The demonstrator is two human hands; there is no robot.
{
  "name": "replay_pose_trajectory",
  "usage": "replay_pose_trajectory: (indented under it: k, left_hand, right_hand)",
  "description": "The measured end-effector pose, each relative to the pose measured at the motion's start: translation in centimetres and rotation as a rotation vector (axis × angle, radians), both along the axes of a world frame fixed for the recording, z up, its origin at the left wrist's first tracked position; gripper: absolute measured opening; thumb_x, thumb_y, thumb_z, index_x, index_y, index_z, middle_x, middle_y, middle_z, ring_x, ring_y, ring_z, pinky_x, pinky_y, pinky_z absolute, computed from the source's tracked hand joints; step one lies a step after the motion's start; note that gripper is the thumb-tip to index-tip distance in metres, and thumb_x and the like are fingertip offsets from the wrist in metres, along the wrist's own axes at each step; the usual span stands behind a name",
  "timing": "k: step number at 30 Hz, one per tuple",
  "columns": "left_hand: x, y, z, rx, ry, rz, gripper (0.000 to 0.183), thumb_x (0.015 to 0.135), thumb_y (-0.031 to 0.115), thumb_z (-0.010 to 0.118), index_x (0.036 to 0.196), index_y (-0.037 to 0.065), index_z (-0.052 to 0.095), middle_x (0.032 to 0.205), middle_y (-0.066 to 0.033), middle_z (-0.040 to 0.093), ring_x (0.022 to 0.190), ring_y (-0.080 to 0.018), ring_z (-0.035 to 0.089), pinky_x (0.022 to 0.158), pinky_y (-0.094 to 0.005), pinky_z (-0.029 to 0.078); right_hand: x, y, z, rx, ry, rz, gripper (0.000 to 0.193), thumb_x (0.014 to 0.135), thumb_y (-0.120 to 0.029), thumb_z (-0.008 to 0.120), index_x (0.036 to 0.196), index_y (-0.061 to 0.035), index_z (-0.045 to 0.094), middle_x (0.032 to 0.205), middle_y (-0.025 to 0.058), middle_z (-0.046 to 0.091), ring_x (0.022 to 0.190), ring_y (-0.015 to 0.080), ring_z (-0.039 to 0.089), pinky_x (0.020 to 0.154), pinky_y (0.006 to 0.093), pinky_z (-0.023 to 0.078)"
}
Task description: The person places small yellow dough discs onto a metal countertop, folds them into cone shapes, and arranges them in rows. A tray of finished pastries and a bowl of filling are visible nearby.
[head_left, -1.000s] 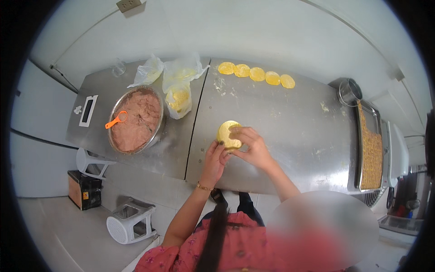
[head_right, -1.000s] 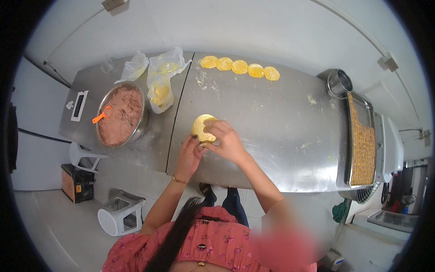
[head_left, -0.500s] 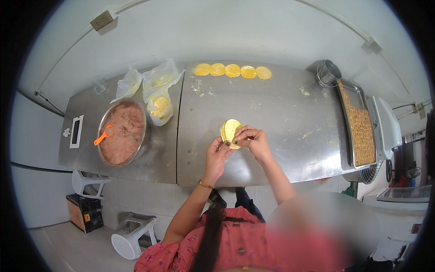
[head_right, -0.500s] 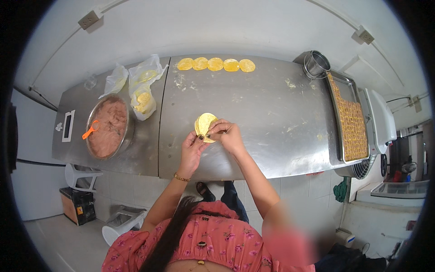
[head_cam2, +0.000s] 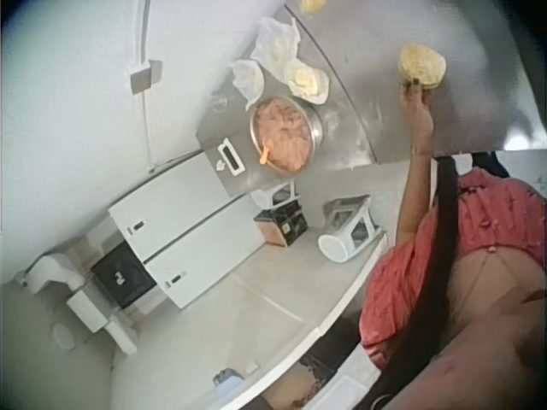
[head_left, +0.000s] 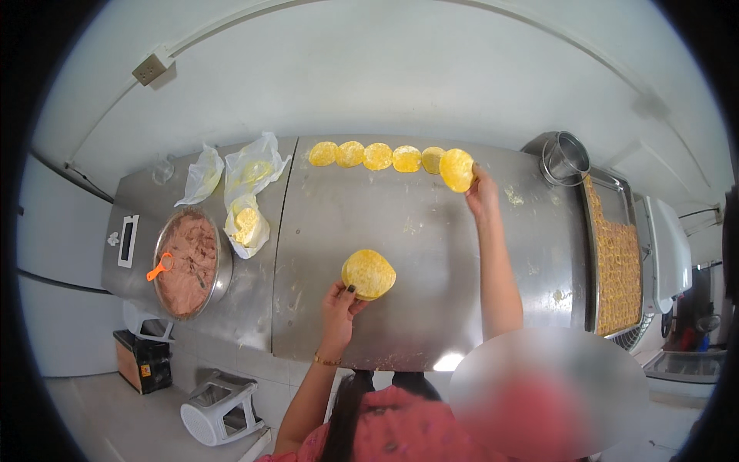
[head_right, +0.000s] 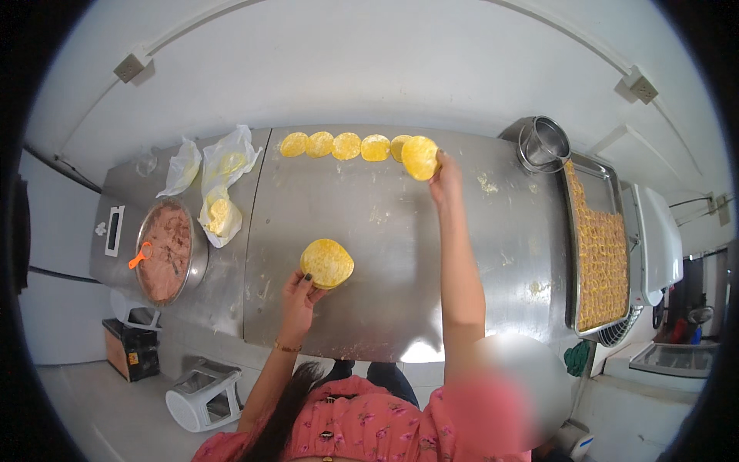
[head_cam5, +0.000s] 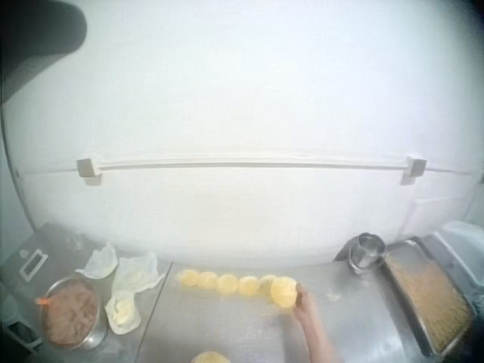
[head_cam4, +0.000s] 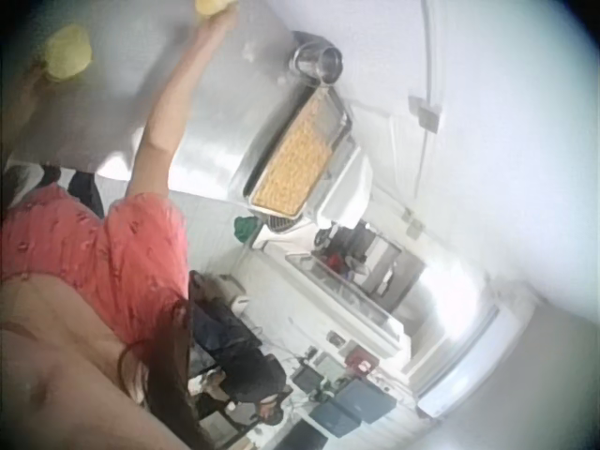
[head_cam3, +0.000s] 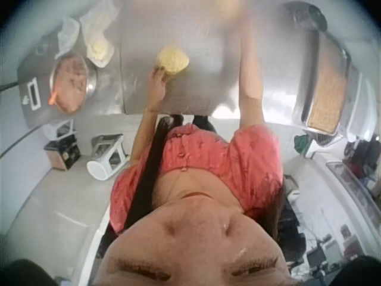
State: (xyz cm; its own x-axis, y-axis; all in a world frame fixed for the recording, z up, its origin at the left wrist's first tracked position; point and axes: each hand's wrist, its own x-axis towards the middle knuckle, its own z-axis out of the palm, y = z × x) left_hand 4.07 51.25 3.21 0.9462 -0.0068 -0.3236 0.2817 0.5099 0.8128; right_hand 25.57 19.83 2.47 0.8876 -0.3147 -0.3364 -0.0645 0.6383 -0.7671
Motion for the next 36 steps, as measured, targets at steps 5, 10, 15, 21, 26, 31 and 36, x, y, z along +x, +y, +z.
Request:
replay_pose_trajectory:
  k: [5, 10, 15, 21, 26, 31, 36]
  left_hand:
    - [0.0, -0.7, 0.4, -0.005, 0.027, 0.037, 0.02, 0.092, 0.01, 0.05, 0.109, 0.0, 0.049, 0.1, -0.0064, 0.06, 0.088, -0.0129, 0.062, 0.078, -0.0286, 0.056]
    - [0.2, -1.4, -0.1, -0.043, 0.017, 0.07, 0.021, 0.092, 0.009, 0.05, 0.11, -0.001, 0.049, 0.101, -0.0074, 0.06, 0.089, -0.0143, 0.063, 0.079, -0.0289, 0.056]
    - [0.9, -2.6, 1.2, -0.074, -0.009, 0.059, 0.02, 0.092, 0.009, 0.05, 0.11, -0.001, 0.05, 0.103, -0.0076, 0.06, 0.092, -0.0149, 0.062, 0.08, -0.0293, 0.055]
    - [1.0, -2.2, 1.8, -0.086, -0.003, 0.028, 0.019, 0.092, 0.008, 0.05, 0.109, 0.0, 0.05, 0.103, -0.0075, 0.06, 0.092, -0.0156, 0.062, 0.08, -0.0297, 0.055]
    - [0.4, -1.2, 2.1, -0.109, -0.016, -0.008, 0.019, 0.092, 0.01, 0.05, 0.108, 0.0, 0.05, 0.102, -0.0067, 0.059, 0.092, -0.0145, 0.061, 0.08, -0.0292, 0.055]
    - [-0.8, 0.4, 2.8, -0.156, -0.014, -0.034, 0.02, 0.092, 0.009, 0.051, 0.109, 0.001, 0.05, 0.102, -0.0053, 0.058, 0.093, -0.0136, 0.06, 0.084, -0.0293, 0.052]
    - [-2.0, 3.2, 1.3, -0.175, -0.034, 0.024, 0.02, 0.091, 0.009, 0.052, 0.109, 0.001, 0.051, 0.102, -0.0043, 0.058, 0.096, -0.013, 0.059, 0.086, -0.0315, 0.05]
  right_hand:
    - [3.0, -4.8, -6.2, -1.511, -0.005, -0.153, 0.035, 0.086, -0.021, 0.054, 0.117, -0.005, 0.053, 0.122, 0.0149, 0.054, 0.113, 0.0313, 0.051, 0.096, 0.0456, 0.04]
    - [2.5, -4.4, -8.9, -1.789, 0.072, 0.145, 0.03, 0.085, -0.02, 0.054, 0.115, -0.0153, 0.06, 0.131, 0.0082, 0.049, 0.125, 0.0313, 0.041, 0.104, 0.0506, 0.028]
    - [3.0, -4.7, -9.3, -1.725, 0.106, 0.088, 0.03, 0.085, -0.019, 0.054, 0.114, -0.0165, 0.061, 0.131, 0.008, 0.049, 0.125, 0.031, 0.041, 0.104, 0.0522, 0.027]
    - [2.8, -4.6, -9.1, -1.731, 0.112, 0.12, 0.032, 0.084, -0.02, 0.055, 0.115, -0.0181, 0.06, 0.132, 0.0083, 0.048, 0.125, 0.0309, 0.041, 0.103, 0.0538, 0.029]
    - [2.6, -5.5, -8.6, -1.772, 0.09, 0.272, 0.039, 0.083, -0.02, 0.055, 0.122, -0.016, 0.055, 0.134, 0.0094, 0.046, 0.126, 0.0314, 0.04, 0.102, 0.0558, 0.028]
    - [-0.5, -3.0, -5.3, -1.526, -0.142, -0.056, 0.043, 0.078, -0.013, 0.063, 0.12, -0.0071, 0.054, 0.129, 0.012, 0.05, 0.121, 0.032, 0.045, 0.1, 0.046, 0.035]
    - [-12.5, 12.5, 4.9, -1.198, -0.567, 0.471, 0.036, 0.07, -0.009, 0.071, 0.103, -0.0033, 0.061, 0.113, 0.0127, 0.059, 0.105, 0.0317, 0.055, 0.09, 0.0368, 0.043]
